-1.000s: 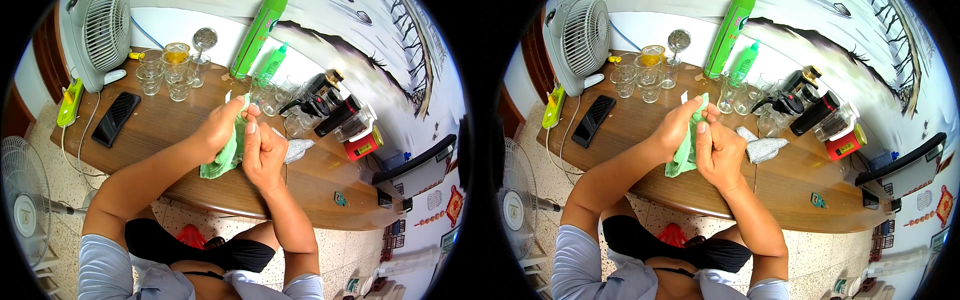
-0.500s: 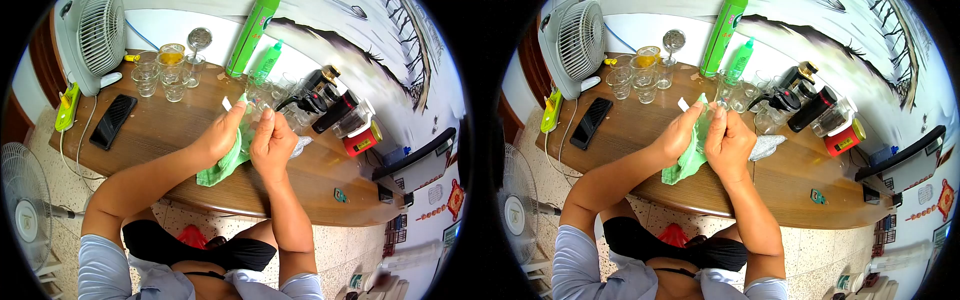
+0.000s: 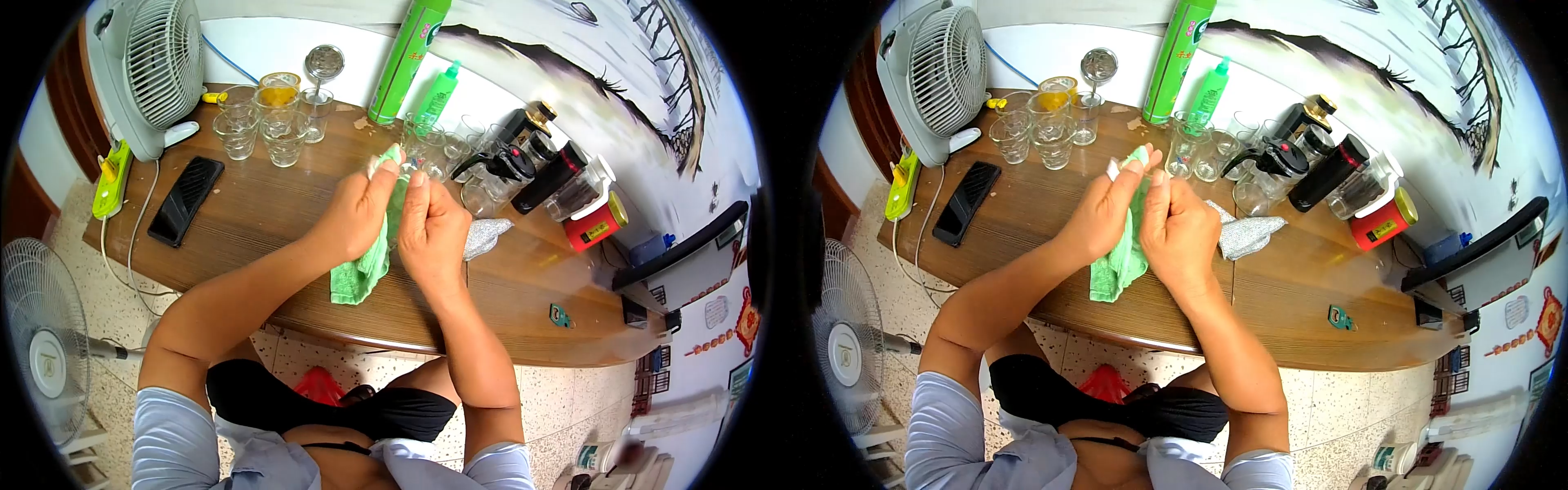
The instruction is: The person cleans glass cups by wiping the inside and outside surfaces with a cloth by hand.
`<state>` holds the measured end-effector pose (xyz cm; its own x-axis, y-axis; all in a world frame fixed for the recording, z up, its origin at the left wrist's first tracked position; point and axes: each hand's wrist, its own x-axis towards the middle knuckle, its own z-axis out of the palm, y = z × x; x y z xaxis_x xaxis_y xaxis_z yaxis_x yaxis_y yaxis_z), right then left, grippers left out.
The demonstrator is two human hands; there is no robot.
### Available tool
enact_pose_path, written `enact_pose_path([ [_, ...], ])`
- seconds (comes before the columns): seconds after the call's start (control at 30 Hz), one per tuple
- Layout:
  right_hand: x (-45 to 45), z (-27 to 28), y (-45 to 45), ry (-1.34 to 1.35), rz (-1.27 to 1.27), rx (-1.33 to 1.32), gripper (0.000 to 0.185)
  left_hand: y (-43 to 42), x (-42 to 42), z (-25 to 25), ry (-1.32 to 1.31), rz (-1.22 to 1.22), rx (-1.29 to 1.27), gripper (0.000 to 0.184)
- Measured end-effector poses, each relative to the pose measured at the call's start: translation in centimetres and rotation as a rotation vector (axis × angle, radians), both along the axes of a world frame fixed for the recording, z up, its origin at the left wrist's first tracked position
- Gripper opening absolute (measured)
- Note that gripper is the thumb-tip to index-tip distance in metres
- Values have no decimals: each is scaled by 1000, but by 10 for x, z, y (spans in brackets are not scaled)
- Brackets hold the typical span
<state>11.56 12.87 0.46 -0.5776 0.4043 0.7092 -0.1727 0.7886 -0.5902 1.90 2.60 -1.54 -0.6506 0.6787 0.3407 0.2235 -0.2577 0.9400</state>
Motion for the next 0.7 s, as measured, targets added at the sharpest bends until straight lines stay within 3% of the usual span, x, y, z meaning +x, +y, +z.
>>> enact_pose_path([
  [0.13,3,-4,-7,17,65,91,40,-4,-2,12,-114,-73,115,65],
  [0.27,3,-2,-8,50,102,166,41,-2,-15,4,-583,-348,253,79],
  [0.4,2,-2,0,68,49,230,40,-3,-7,10,-712,-331,58,88],
  [0.5,0,-2,6,109,-7,194,39,-2,6,13,-646,-295,31,85],
  [0.6,-2,-1,12,127,-83,163,41,-1,0,5,-520,-423,22,77],
  [0.7,-5,-1,22,104,-157,60,44,4,0,-2,-186,-356,-123,72],
])
